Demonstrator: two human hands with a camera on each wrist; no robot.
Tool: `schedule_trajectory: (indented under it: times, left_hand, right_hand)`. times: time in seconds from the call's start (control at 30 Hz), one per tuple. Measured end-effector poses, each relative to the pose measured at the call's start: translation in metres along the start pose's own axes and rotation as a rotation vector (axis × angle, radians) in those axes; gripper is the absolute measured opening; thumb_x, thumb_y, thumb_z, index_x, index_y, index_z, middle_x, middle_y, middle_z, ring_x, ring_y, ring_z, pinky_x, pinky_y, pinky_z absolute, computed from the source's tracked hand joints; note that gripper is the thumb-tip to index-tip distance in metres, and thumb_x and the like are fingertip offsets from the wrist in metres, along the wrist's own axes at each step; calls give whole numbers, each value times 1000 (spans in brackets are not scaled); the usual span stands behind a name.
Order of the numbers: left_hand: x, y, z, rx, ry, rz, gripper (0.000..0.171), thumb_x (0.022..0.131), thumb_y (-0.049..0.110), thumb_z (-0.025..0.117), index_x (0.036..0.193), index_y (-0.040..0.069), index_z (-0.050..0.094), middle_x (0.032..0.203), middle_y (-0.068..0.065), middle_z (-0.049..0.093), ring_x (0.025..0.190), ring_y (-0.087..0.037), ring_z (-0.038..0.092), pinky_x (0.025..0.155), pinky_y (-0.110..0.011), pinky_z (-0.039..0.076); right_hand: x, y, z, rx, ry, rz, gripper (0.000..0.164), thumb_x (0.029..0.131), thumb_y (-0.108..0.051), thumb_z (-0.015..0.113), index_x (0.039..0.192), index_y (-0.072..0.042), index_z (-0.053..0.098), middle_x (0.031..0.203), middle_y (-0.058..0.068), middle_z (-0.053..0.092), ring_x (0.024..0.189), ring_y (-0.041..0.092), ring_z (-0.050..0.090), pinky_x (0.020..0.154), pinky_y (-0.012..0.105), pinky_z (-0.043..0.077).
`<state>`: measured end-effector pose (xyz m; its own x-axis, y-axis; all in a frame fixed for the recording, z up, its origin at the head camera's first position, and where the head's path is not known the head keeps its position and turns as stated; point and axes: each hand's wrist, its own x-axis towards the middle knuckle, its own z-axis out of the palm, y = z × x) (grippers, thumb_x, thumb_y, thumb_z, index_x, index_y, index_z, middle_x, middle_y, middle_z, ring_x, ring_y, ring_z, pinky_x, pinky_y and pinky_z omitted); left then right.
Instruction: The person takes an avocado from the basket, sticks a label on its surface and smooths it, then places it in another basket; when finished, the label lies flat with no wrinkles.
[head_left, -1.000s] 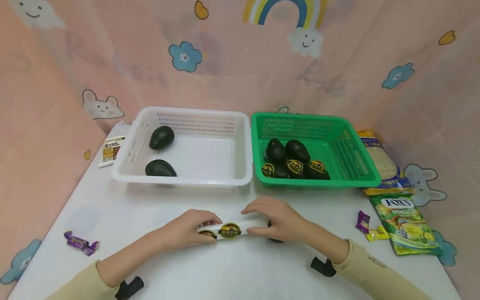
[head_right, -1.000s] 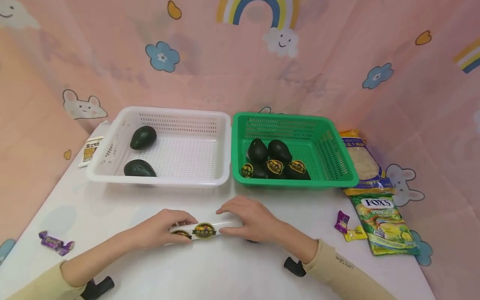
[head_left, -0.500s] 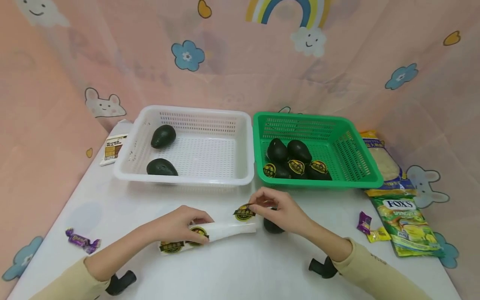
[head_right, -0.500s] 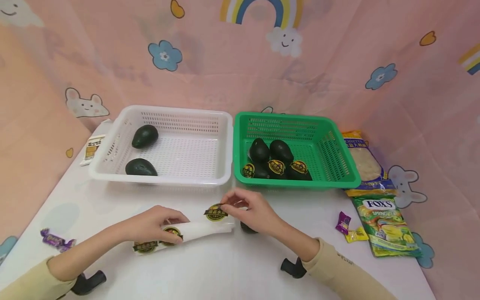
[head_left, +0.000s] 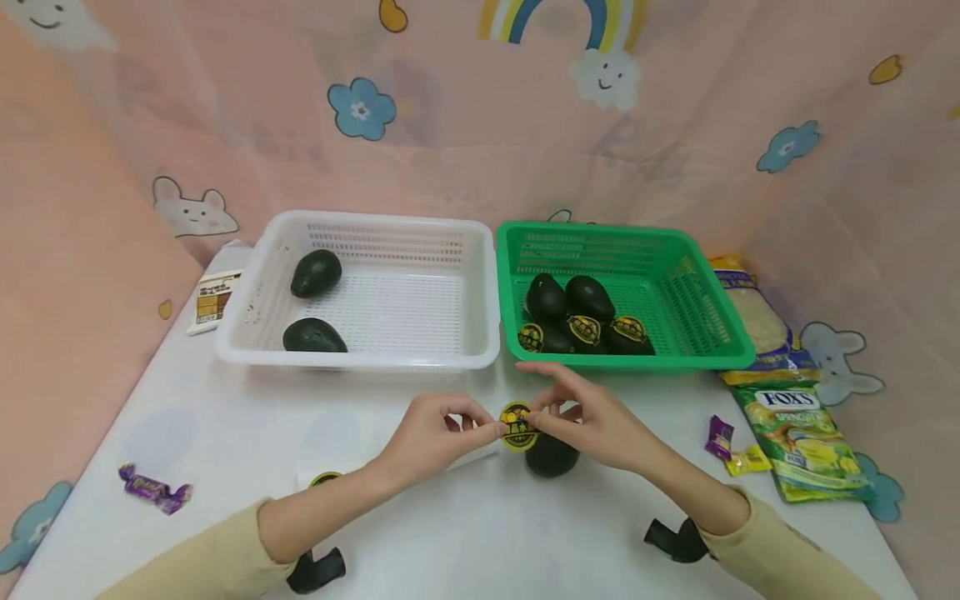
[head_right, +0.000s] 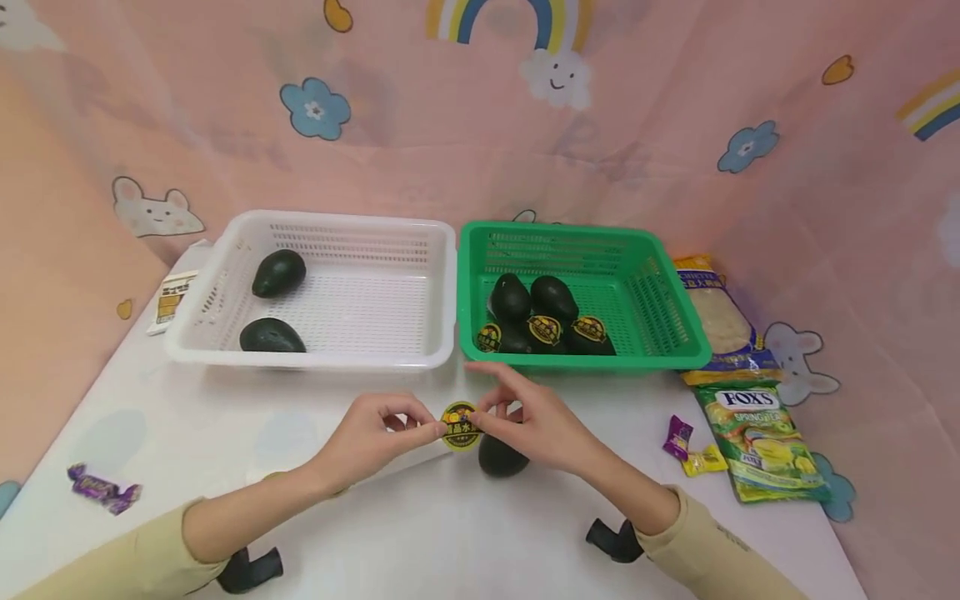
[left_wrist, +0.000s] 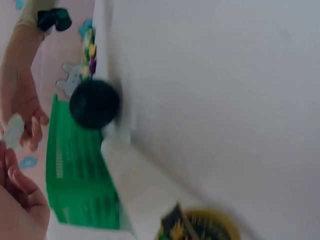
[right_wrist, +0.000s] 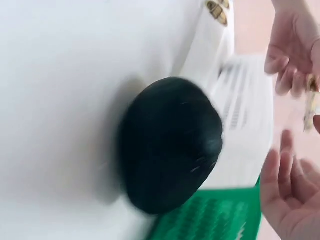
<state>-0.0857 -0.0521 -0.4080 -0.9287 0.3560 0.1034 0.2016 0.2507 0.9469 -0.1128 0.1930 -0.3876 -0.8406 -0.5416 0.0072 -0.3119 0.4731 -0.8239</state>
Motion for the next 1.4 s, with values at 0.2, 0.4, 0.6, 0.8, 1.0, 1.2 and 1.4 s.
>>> schedule_trajectory:
  times: [0.2, 0.4, 0.6, 0.8, 1.0, 1.2, 1.4]
  left_hand:
    - [1, -13, 37, -57, 40, -104, 16, 85, 34, 76, 82, 19, 78, 73, 9, 66, 69, -10, 53, 59, -22, 40]
    - [12, -29, 73, -98, 65, -256, 23, 82, 35, 77, 79, 12, 77, 71, 6, 67, 66, -8, 52, 61, -24, 42]
    - [21, -42, 80, 10, 25, -218, 29, 82, 35, 78, 66, 11, 72, 57, 10, 60, 58, -4, 50, 57, -22, 42]
    - [23, -44, 68, 136, 0, -131, 27, 83, 33, 77, 68, 14, 64, 60, 9, 56, 55, -7, 49, 54, -23, 41]
    - [27, -39, 57, 457, -135, 105, 60, 74, 43, 83, 119, 11, 57, 115, -1, 58, 100, -14, 55, 83, -26, 49]
    - [35, -15, 36, 540, -280, 168, 61, 71, 41, 87, 120, 15, 60, 111, 5, 63, 98, -7, 58, 83, -24, 49]
    - [87, 39, -2, 618, -210, 245, 64, 70, 41, 87, 120, 12, 60, 110, 2, 65, 97, -12, 59, 81, -28, 51]
  right_hand:
    - [-15, 24, -10, 157, 10, 170, 37, 95, -23, 66, 128, -9, 55, 95, 2, 70, 93, 20, 64, 77, 31, 50]
    - [-17, 48, -14, -114, 59, 18, 23, 92, -12, 69, 112, -7, 59, 86, -11, 67, 83, 8, 62, 75, 28, 51]
    - [-12, 60, -14, -298, 95, -37, 22, 87, -25, 76, 96, -13, 61, 82, -7, 57, 75, 10, 51, 66, 26, 46]
    - [-6, 87, -18, -120, -99, -45, 28, 90, -22, 72, 114, -8, 65, 105, 5, 66, 89, 16, 61, 77, 30, 53]
    - [0, 98, -8, 53, -239, -3, 27, 96, -21, 64, 120, -10, 65, 109, 2, 68, 97, 15, 64, 83, 30, 53]
    - [9, 77, -4, 372, -70, 227, 35, 100, -29, 57, 124, -4, 60, 115, 7, 66, 99, 15, 65, 84, 28, 54]
    - [20, 58, -3, 1010, 201, 444, 23, 102, -19, 53, 89, -13, 71, 92, -2, 67, 85, 7, 63, 73, 18, 53]
